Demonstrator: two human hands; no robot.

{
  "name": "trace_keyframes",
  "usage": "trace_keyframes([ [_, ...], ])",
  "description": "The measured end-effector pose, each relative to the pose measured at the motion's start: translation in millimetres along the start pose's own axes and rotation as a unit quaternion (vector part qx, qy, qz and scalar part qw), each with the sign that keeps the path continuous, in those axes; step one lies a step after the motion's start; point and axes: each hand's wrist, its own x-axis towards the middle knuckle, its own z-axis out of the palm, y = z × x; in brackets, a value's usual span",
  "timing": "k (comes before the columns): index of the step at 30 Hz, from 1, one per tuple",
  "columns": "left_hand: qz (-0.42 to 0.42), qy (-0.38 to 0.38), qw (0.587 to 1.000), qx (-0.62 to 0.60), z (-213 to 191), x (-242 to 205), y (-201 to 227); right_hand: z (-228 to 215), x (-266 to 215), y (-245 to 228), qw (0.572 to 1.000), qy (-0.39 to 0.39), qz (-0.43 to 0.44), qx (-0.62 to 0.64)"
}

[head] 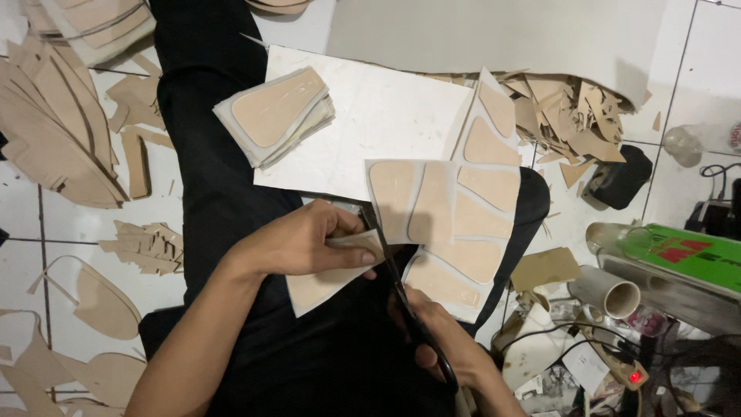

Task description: The person uses scissors to cut beige, shoe-shaped pieces from a larger sheet of material. They hold the sheet with one hand and cut along the outlines with the other, stacking the cut pieces on the floor.

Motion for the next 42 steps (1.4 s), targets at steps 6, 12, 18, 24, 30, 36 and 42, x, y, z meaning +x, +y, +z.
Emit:
trace_keyframes([
  [6, -0.021, -0.002, 0.999, -0.030, -0.8, -1.7, -0.2, 3.1, -12.3, 14.4, 0.998, -0.004, -0.003, -0.058],
  [12, -0.027, 0.012, 0.999, -0.037, -23.2, -10.5, -10.7, 7.9, -14.6, 13.9, 0.980, 0.002, 0.199, 0.019],
  [18, -0.121, 0.310, 0.930, 0.159, -79.8, 0.6, 9.0, 10.6, -22.7, 26.7, 0.992, 0.092, 0.085, -0.027],
  [24, -0.017, 0.296, 0.831, 0.471, -96.9, 46.0, -36.5, 13.2, -32.3, 39.7, 0.976, 0.148, 0.158, 0.025],
  [30, 0.107, 0.381, 0.753, 0.526, -71.9, 46.6, -42.7, 5.9, -41.7, 41.8, 0.970, 0.160, 0.180, 0.016],
  [36, 0.083, 0.377, 0.767, 0.512, -3.8, 55.3, -24.8, 6.3, -52.9, 66.2, 0.927, 0.274, 0.250, 0.052],
  [42, 0.162, 0.335, 0.787, 0.492, 40.7, 88.3, -55.1, 5.2, -42.0, 40.8, 0.933, 0.312, 0.135, 0.116],
])
